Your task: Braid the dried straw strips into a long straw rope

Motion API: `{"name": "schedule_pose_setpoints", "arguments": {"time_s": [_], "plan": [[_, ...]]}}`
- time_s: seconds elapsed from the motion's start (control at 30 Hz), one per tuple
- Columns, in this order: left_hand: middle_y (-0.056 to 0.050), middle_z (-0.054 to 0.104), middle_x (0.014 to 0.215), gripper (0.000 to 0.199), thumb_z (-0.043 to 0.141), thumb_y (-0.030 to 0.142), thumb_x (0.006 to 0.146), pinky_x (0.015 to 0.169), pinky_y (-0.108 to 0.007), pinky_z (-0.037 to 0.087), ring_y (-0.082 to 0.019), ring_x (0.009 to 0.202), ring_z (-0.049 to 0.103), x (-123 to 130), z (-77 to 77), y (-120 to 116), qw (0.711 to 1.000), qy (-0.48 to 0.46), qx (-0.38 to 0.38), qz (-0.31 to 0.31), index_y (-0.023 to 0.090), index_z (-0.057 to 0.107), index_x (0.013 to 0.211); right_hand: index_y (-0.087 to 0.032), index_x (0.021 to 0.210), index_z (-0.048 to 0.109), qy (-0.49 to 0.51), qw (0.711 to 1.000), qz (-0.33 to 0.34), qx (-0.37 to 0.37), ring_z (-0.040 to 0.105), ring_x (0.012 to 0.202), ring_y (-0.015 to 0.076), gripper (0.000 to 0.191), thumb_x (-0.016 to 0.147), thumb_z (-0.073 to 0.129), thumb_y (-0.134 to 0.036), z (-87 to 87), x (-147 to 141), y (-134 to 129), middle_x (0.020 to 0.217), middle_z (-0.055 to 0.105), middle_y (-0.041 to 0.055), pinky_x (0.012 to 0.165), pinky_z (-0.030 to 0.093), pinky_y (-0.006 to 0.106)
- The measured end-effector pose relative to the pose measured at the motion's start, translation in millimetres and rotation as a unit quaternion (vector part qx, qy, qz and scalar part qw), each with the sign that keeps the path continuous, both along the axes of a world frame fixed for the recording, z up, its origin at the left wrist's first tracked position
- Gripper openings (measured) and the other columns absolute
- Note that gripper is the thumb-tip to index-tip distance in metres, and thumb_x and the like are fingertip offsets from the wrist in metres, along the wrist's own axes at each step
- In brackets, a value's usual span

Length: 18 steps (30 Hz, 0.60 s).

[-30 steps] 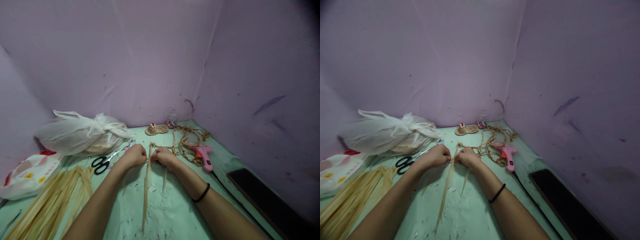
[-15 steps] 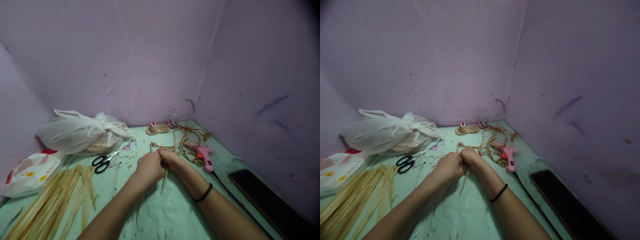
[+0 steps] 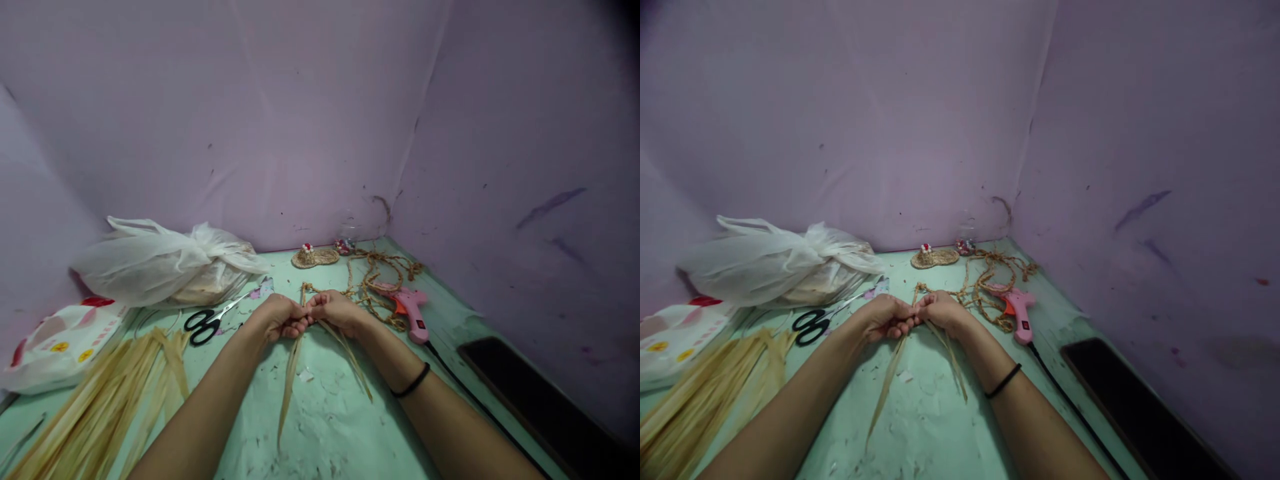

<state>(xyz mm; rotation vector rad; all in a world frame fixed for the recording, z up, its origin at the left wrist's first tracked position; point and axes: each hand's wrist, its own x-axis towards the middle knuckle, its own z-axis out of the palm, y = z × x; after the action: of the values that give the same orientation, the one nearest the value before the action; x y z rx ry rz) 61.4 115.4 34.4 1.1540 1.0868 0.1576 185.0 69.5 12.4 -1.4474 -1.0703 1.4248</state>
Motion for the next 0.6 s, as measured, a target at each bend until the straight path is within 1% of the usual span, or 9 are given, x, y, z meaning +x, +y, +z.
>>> {"name": "schedule_pose_setpoints", "arguments": {"time_s": [0.1,0.17,0.23,0.3,0.4,0.47,0.53,0.6], "plan": [[-0.002,0.049,0.041,0.013,0.054,0.010,0.066,0.034,-0.017,0.035,-0.007,0.034,0.044,2,5.0,-3,0.997,0.048,0.058,0.014,0.006,0.053,0.054,-0.012,0.056,0.053,-0.057,0.997,0.034,0.044,0.045,0.044,0.0049,0.007,0.059,0.055,-0.006,-4.9,2,3,0.047,0.054,-0.0033,0.046,0.033,0.015],[-0.001,0.046,0.036,0.017,0.055,0.010,0.065,0.034,-0.020,0.034,-0.008,0.030,0.041,4,10.2,-8,0.989,0.100,0.107,0.018,0.009,0.049,0.049,-0.012,0.056,0.054,-0.124,0.990,0.045,0.056,0.047,0.047,0.0059,0.005,0.061,0.055,-0.008,-5.8,4,4,0.049,0.056,-0.0020,0.047,0.034,0.015],[0.001,0.042,0.031,0.020,0.053,0.009,0.064,0.033,-0.020,0.030,-0.007,0.027,0.036,6,15.5,-12,0.978,0.145,0.151,0.009,0.011,0.046,0.046,-0.011,0.059,0.058,-0.217,0.972,0.046,0.070,0.049,0.050,0.0073,0.003,0.061,0.055,-0.011,-3.0,4,5,0.052,0.059,-0.0003,0.048,0.034,0.016],[0.003,0.037,0.028,0.019,0.050,0.008,0.063,0.032,-0.019,0.024,-0.006,0.025,0.031,7,19.5,-16,0.968,0.175,0.179,0.000,0.012,0.046,0.045,-0.012,0.063,0.061,-0.318,0.943,0.047,0.086,0.050,0.052,0.0086,0.006,0.062,0.056,-0.013,3.0,2,3,0.056,0.061,0.0013,0.047,0.032,0.017],[0.003,0.036,0.027,0.018,0.047,0.008,0.061,0.032,-0.019,0.017,-0.005,0.025,0.026,6,21.2,-18,0.969,0.163,0.185,0.009,0.012,0.046,0.044,-0.014,0.066,0.064,-0.440,0.891,0.031,0.103,0.050,0.054,0.0109,0.010,0.061,0.058,-0.019,14.1,-3,-2,0.060,0.062,0.0033,0.047,0.029,0.020],[0.004,0.034,0.026,0.017,0.047,0.008,0.059,0.032,-0.019,0.015,-0.004,0.025,0.024,6,19.6,-18,0.972,0.144,0.182,0.023,0.013,0.045,0.042,-0.016,0.069,0.065,-0.488,0.867,0.015,0.106,0.051,0.057,0.0130,0.014,0.059,0.061,-0.025,20.7,-8,-7,0.064,0.063,0.0048,0.048,0.029,0.021],[0.005,0.028,0.024,0.018,0.046,0.007,0.056,0.032,-0.019,0.014,-0.004,0.024,0.022,6,17.1,-17,0.973,0.135,0.183,0.038,0.014,0.043,0.040,-0.017,0.069,0.066,-0.513,0.853,-0.003,0.096,0.053,0.060,0.0153,0.020,0.057,0.064,-0.032,26.3,-13,-10,0.066,0.064,0.0068,0.049,0.028,0.023],[0.006,0.024,0.022,0.019,0.045,0.007,0.055,0.032,-0.019,0.013,-0.004,0.024,0.020,6,14.7,-16,0.976,0.123,0.169,0.054,0.015,0.040,0.038,-0.016,0.067,0.067,-0.527,0.847,-0.020,0.072,0.055,0.061,0.0171,0.024,0.056,0.064,-0.037,31.1,-15,-12,0.066,0.064,0.0095,0.049,0.028,0.024]]}}
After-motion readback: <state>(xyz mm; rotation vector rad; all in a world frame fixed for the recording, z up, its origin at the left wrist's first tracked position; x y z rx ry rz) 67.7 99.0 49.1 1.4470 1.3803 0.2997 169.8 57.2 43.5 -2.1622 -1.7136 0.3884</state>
